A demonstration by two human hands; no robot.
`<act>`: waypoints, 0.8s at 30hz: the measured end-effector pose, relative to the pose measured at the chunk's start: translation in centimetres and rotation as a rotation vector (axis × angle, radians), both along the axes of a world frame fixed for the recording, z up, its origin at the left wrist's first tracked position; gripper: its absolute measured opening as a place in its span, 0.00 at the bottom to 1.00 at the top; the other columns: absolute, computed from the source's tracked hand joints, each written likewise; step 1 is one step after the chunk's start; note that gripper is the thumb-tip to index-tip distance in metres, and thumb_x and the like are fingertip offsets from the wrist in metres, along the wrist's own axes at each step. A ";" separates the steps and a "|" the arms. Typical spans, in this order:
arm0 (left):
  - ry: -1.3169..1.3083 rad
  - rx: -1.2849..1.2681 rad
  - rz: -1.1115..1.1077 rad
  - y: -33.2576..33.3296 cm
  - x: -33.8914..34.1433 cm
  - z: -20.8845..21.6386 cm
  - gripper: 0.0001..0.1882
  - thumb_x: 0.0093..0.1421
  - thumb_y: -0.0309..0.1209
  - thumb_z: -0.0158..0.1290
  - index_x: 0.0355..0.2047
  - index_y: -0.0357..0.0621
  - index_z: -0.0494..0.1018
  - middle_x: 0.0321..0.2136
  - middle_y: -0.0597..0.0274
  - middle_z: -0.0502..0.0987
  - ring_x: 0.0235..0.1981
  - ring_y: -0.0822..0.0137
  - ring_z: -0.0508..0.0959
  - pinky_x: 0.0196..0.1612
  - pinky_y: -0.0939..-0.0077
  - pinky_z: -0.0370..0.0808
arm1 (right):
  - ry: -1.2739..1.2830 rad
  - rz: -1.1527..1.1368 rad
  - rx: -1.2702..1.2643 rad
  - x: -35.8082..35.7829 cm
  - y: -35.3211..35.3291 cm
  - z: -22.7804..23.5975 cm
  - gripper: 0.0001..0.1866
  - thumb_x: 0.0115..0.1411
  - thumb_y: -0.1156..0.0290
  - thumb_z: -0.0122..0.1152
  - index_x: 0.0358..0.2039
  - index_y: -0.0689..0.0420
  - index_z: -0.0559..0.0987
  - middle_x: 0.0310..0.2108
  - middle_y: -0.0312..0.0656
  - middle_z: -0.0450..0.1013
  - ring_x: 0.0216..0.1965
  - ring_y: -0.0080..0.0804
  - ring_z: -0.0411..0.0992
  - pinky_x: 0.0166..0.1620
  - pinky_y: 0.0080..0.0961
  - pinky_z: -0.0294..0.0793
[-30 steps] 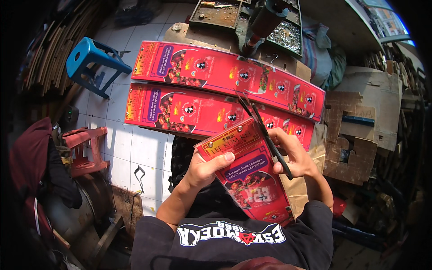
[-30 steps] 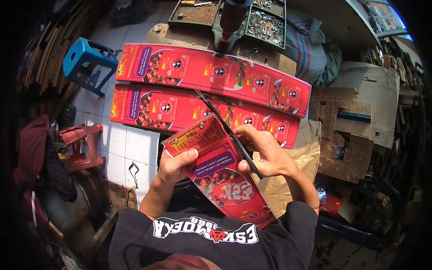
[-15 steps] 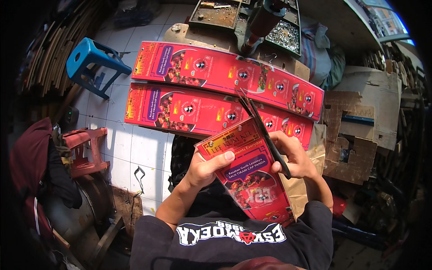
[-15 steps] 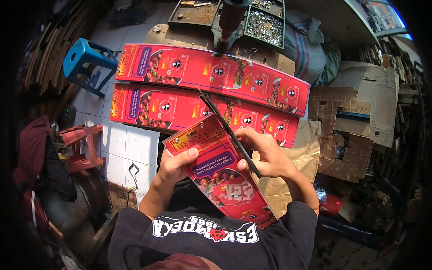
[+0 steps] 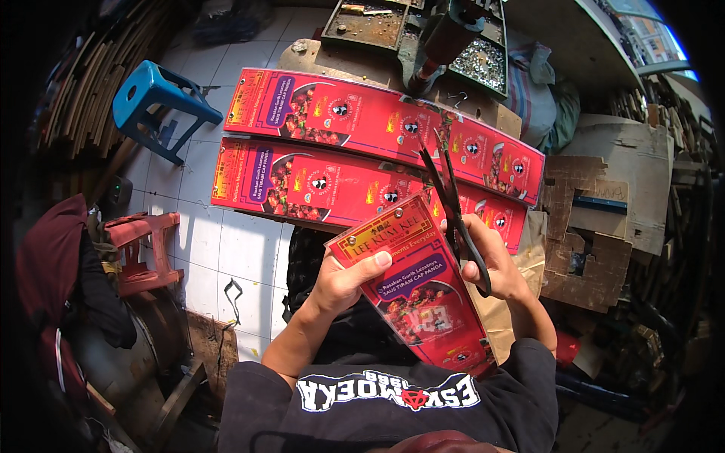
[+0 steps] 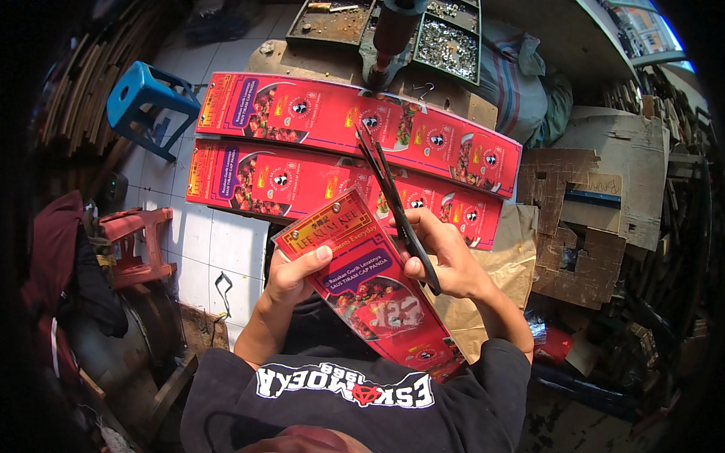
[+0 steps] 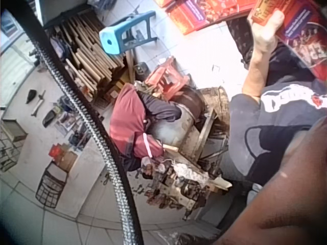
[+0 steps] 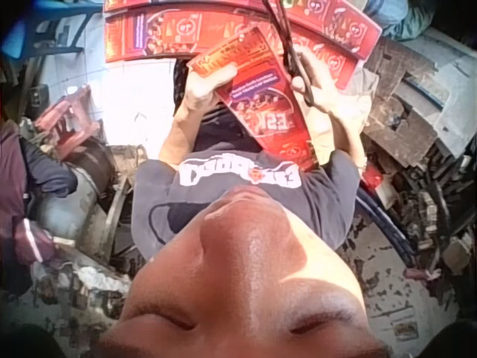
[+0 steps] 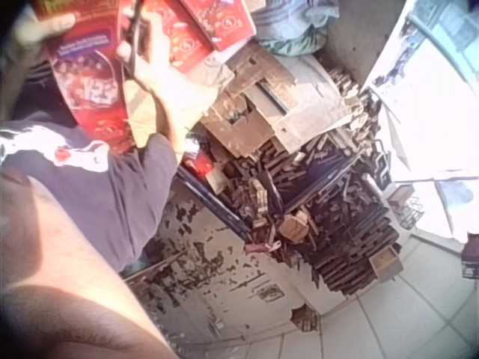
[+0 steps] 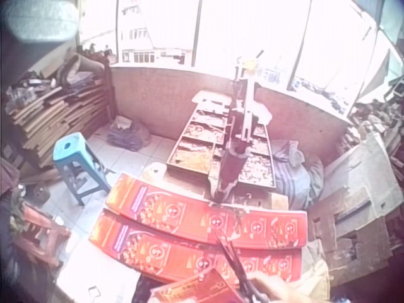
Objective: The person folds several printed cardboard product packages along pre-scored lines and uses scissors to trim the edges.
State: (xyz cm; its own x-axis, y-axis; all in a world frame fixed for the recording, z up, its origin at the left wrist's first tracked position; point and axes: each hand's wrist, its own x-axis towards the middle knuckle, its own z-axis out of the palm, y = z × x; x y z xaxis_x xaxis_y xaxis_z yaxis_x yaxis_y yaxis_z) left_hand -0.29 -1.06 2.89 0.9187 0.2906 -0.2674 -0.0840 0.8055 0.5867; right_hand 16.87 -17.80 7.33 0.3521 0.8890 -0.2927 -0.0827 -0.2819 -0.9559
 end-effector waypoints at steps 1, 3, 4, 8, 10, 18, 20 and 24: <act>-0.002 0.005 0.012 0.0 0.0 0.0 0.20 0.57 0.24 0.54 0.50 0.32 0.69 0.43 0.53 0.76 0.44 0.67 0.76 0.49 0.72 0.72 | 0.062 -0.032 0.008 -0.1 -0.1 -0.5 0.33 0.51 0.52 0.69 0.49 0.60 0.68 0.26 0.32 0.68 0.28 0.18 0.67 0.33 0.18 0.65; 0.008 0.024 0.002 0.3 0.0 -0.7 0.19 0.57 0.25 0.54 0.50 0.32 0.69 0.43 0.54 0.76 0.44 0.68 0.76 0.48 0.73 0.72 | 0.157 -0.057 0.015 0.2 -0.1 -0.3 0.32 0.49 0.59 0.71 0.49 0.59 0.67 0.27 0.30 0.67 0.30 0.15 0.65 0.33 0.17 0.64; 0.011 0.032 -0.004 0.5 0.1 -0.9 0.19 0.57 0.25 0.54 0.50 0.32 0.69 0.43 0.54 0.76 0.43 0.68 0.76 0.48 0.74 0.73 | 0.136 -0.052 -0.004 0.3 -0.2 -0.2 0.31 0.48 0.61 0.72 0.49 0.58 0.67 0.27 0.30 0.67 0.29 0.15 0.65 0.33 0.17 0.63; 0.019 0.038 0.084 0.8 1.0 -0.7 0.18 0.58 0.26 0.54 0.49 0.34 0.69 0.40 0.58 0.76 0.38 0.73 0.76 0.42 0.78 0.73 | 0.123 -0.061 -0.068 0.1 -0.7 -0.6 0.28 0.45 0.76 0.72 0.46 0.58 0.68 0.23 0.27 0.65 0.26 0.12 0.63 0.30 0.14 0.61; 0.048 0.058 0.083 1.0 1.2 -1.2 0.18 0.58 0.26 0.54 0.48 0.35 0.69 0.38 0.61 0.76 0.35 0.75 0.75 0.39 0.81 0.72 | 0.162 -0.117 -0.099 -0.4 -1.1 -1.4 0.26 0.46 0.77 0.71 0.45 0.57 0.68 0.21 0.25 0.64 0.24 0.10 0.62 0.28 0.12 0.60; 0.018 0.268 0.097 1.3 2.2 -1.7 0.15 0.60 0.30 0.54 0.46 0.36 0.70 0.37 0.64 0.76 0.36 0.76 0.74 0.40 0.81 0.71 | 0.107 -0.298 -0.002 -1.2 -0.7 -3.5 0.23 0.49 0.80 0.69 0.43 0.59 0.68 0.25 0.30 0.72 0.24 0.11 0.68 0.26 0.10 0.63; 0.011 0.312 0.103 1.1 2.3 -1.7 0.16 0.61 0.30 0.54 0.46 0.35 0.70 0.39 0.62 0.76 0.39 0.75 0.74 0.43 0.79 0.72 | 0.099 -0.305 0.023 -0.9 -0.7 -3.3 0.22 0.50 0.80 0.68 0.43 0.59 0.68 0.29 0.34 0.74 0.28 0.14 0.71 0.30 0.11 0.68; -0.030 0.283 -0.048 -0.2 2.4 -2.2 0.17 0.61 0.30 0.55 0.48 0.34 0.69 0.43 0.57 0.76 0.44 0.73 0.74 0.49 0.75 0.71 | 0.120 -0.378 0.090 -0.1 0.9 -2.5 0.22 0.50 0.80 0.68 0.44 0.60 0.68 0.35 0.40 0.77 0.34 0.19 0.74 0.37 0.14 0.72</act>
State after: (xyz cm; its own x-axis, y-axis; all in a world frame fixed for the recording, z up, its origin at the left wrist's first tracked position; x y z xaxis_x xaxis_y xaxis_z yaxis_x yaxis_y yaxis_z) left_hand 2.13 -1.26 0.73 0.9394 0.3062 -0.1540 -0.0709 0.6133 0.7867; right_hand 16.78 -16.91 4.85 0.6271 0.7275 -0.2784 -0.2772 -0.1256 -0.9526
